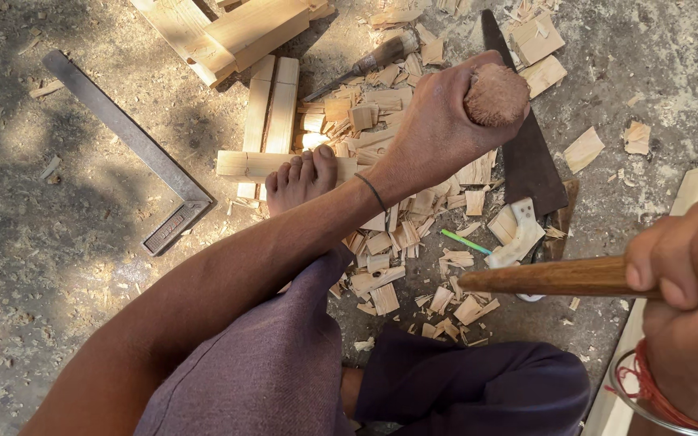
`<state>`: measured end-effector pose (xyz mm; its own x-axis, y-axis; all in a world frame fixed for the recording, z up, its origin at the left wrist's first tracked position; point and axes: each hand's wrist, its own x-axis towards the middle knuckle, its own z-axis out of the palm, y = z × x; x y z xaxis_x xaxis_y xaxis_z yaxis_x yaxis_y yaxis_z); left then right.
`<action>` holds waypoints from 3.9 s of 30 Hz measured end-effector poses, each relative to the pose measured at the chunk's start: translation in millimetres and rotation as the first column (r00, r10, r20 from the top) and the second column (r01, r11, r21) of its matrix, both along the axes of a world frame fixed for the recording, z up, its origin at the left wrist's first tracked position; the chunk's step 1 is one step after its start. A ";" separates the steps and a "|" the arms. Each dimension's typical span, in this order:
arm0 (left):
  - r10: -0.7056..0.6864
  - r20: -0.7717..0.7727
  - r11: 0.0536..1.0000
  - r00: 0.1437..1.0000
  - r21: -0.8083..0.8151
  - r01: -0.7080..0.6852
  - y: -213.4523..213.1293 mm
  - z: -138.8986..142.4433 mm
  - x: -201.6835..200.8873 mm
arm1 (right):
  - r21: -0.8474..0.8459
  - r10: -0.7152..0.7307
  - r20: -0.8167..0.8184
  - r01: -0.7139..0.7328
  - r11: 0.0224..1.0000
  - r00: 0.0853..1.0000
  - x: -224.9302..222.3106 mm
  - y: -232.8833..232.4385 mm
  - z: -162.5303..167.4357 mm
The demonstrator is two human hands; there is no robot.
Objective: The person sits on the ground shaping a small wooden block, holding it in one hand and striking it with a hand axe to remove wood, producing shavings. They then set the axe aside and carve the block with a chisel, steadying the block with the other hand.
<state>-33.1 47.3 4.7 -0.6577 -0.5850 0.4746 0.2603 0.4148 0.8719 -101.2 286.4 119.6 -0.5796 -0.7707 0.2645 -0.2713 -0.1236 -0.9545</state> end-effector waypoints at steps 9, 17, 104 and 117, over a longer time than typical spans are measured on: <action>-0.114 0.062 0.993 0.992 0.002 0.114 3.9 -15.9 8.2 | 0.675 0.034 -0.431 0.297 0.676 0.902 -7.5 -43.5 -20.5; -0.058 0.093 0.998 0.994 -0.007 0.059 -1.4 -29.5 5.6 | 0.217 -0.065 -0.017 0.067 0.974 0.998 9.0 -38.3 15.3; 0.256 0.898 0.552 0.358 -0.440 0.708 -65.4 -75.8 66.2 | -0.143 -0.201 0.103 0.215 0.966 0.974 72.9 13.4 -99.8; -0.026 0.621 0.842 0.784 -0.409 0.352 -88.2 -27.7 40.9 | -0.145 -0.211 0.114 0.226 0.963 0.971 70.0 15.0 -98.0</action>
<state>7.8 -41.0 -23.0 -0.9642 -0.2197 0.1485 -0.0965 0.8124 0.5750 -31.1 301.4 21.6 -0.7581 -0.5763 0.3054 -0.2153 -0.2209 -0.9512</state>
